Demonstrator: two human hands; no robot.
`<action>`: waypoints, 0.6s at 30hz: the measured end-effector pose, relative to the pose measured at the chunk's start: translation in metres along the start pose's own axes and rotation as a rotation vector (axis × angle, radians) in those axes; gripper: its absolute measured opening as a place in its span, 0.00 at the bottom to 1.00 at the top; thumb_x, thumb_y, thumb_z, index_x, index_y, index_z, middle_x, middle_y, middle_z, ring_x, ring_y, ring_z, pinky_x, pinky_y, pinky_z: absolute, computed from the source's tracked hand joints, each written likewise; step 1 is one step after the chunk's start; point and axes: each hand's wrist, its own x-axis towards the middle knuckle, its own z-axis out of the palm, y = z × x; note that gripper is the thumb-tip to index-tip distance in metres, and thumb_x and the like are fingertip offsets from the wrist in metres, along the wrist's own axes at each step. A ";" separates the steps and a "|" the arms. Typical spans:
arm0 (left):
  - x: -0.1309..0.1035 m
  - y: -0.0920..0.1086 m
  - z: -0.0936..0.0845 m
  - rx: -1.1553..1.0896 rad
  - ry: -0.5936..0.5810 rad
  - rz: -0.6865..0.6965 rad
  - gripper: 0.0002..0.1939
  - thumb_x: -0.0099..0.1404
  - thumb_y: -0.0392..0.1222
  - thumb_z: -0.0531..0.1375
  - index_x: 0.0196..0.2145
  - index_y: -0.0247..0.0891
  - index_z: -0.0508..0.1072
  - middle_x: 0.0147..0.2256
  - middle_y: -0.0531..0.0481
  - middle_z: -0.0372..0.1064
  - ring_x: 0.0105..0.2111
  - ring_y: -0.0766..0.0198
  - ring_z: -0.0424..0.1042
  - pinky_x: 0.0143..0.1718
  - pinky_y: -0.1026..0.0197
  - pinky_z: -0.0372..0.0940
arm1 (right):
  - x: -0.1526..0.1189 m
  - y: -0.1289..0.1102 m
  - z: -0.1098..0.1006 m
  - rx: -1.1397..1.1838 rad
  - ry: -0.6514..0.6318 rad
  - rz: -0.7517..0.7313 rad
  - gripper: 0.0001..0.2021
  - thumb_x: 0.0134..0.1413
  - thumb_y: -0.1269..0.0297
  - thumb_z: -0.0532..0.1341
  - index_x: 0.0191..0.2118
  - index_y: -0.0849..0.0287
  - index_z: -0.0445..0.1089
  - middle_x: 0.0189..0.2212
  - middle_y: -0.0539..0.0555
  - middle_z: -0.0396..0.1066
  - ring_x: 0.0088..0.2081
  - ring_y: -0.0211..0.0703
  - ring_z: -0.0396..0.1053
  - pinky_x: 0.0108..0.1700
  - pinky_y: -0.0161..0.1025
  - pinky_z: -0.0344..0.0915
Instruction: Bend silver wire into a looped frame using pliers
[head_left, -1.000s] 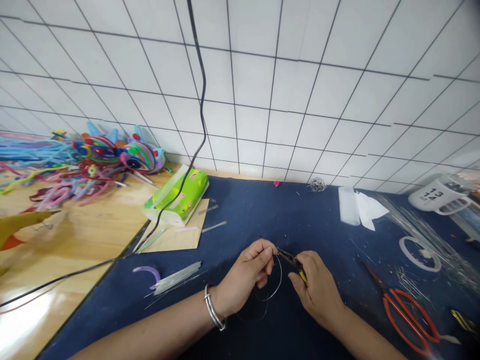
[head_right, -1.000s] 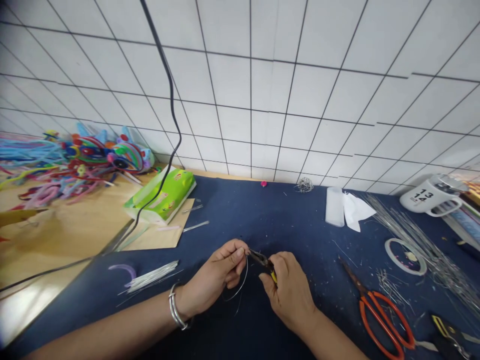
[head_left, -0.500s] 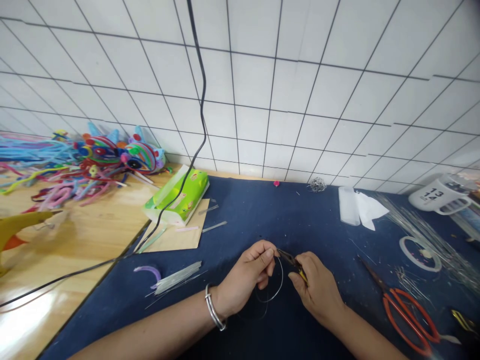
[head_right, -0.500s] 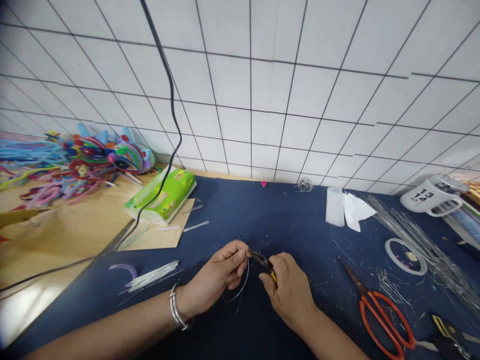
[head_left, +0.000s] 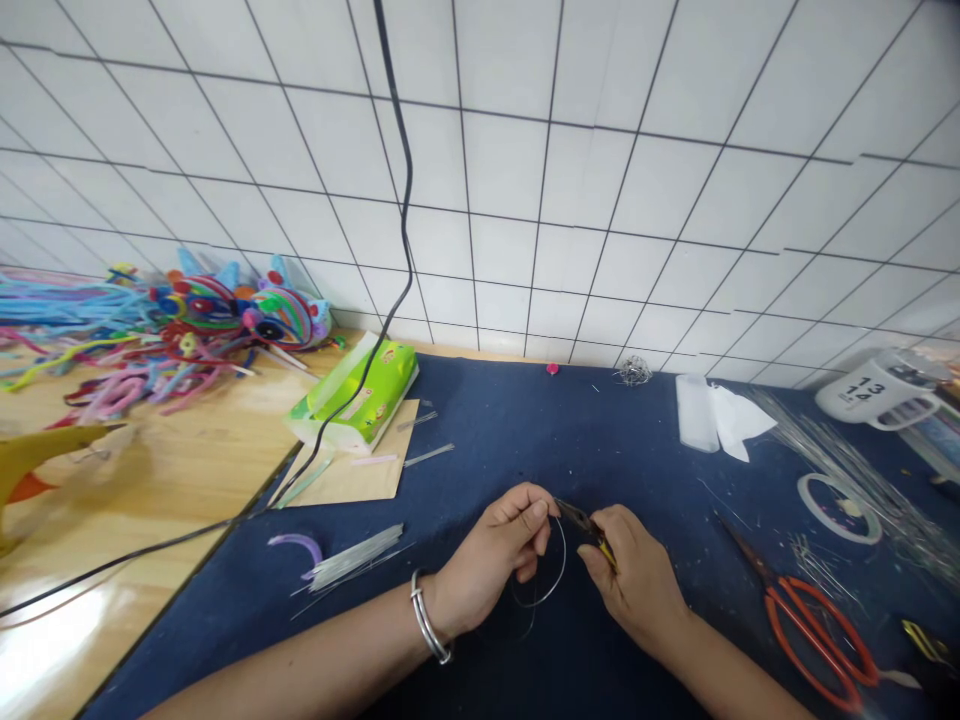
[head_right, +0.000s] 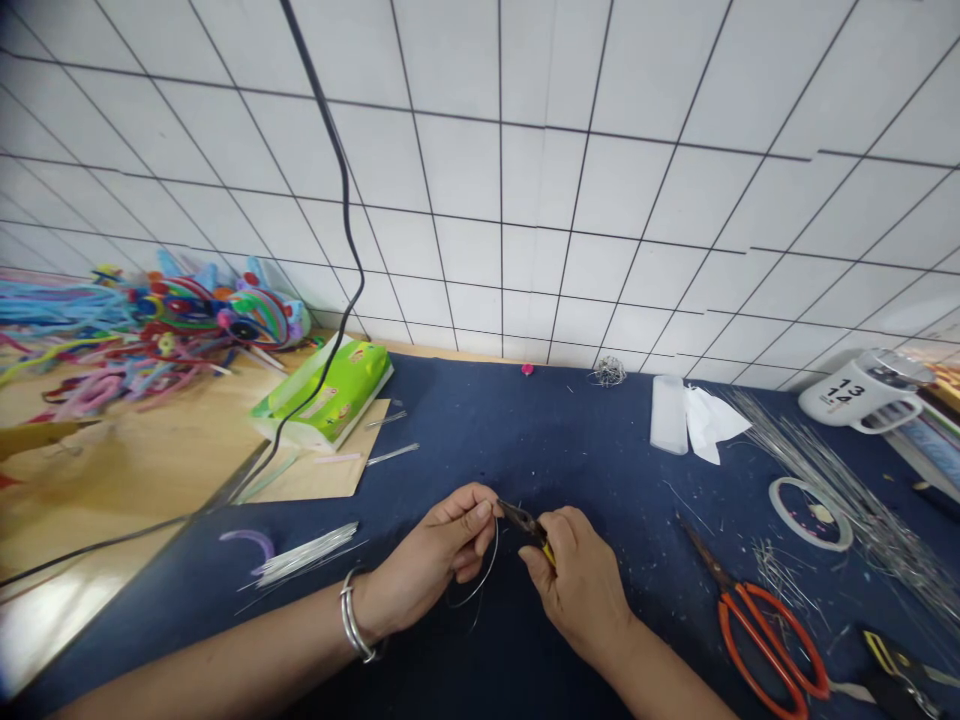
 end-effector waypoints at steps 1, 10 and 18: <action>0.000 0.000 0.000 -0.001 -0.002 -0.001 0.08 0.64 0.45 0.51 0.34 0.36 0.62 0.21 0.57 0.54 0.16 0.76 0.45 0.17 0.69 0.45 | 0.000 0.000 0.000 0.001 0.001 0.001 0.11 0.57 0.58 0.50 0.40 0.61 0.58 0.32 0.55 0.61 0.34 0.43 0.60 0.35 0.40 0.60; 0.000 0.000 0.001 -0.009 0.000 0.004 0.08 0.64 0.44 0.51 0.35 0.37 0.62 0.21 0.57 0.54 0.16 0.77 0.44 0.16 0.69 0.45 | 0.002 -0.001 -0.003 0.016 -0.002 0.002 0.11 0.57 0.59 0.50 0.39 0.61 0.58 0.32 0.55 0.61 0.34 0.43 0.60 0.35 0.41 0.60; -0.001 0.001 0.002 -0.011 0.004 -0.011 0.08 0.64 0.45 0.51 0.34 0.37 0.62 0.20 0.58 0.54 0.15 0.77 0.43 0.16 0.69 0.45 | -0.001 0.002 0.000 -0.023 0.005 -0.006 0.11 0.57 0.58 0.49 0.39 0.61 0.59 0.31 0.55 0.61 0.33 0.42 0.60 0.34 0.40 0.60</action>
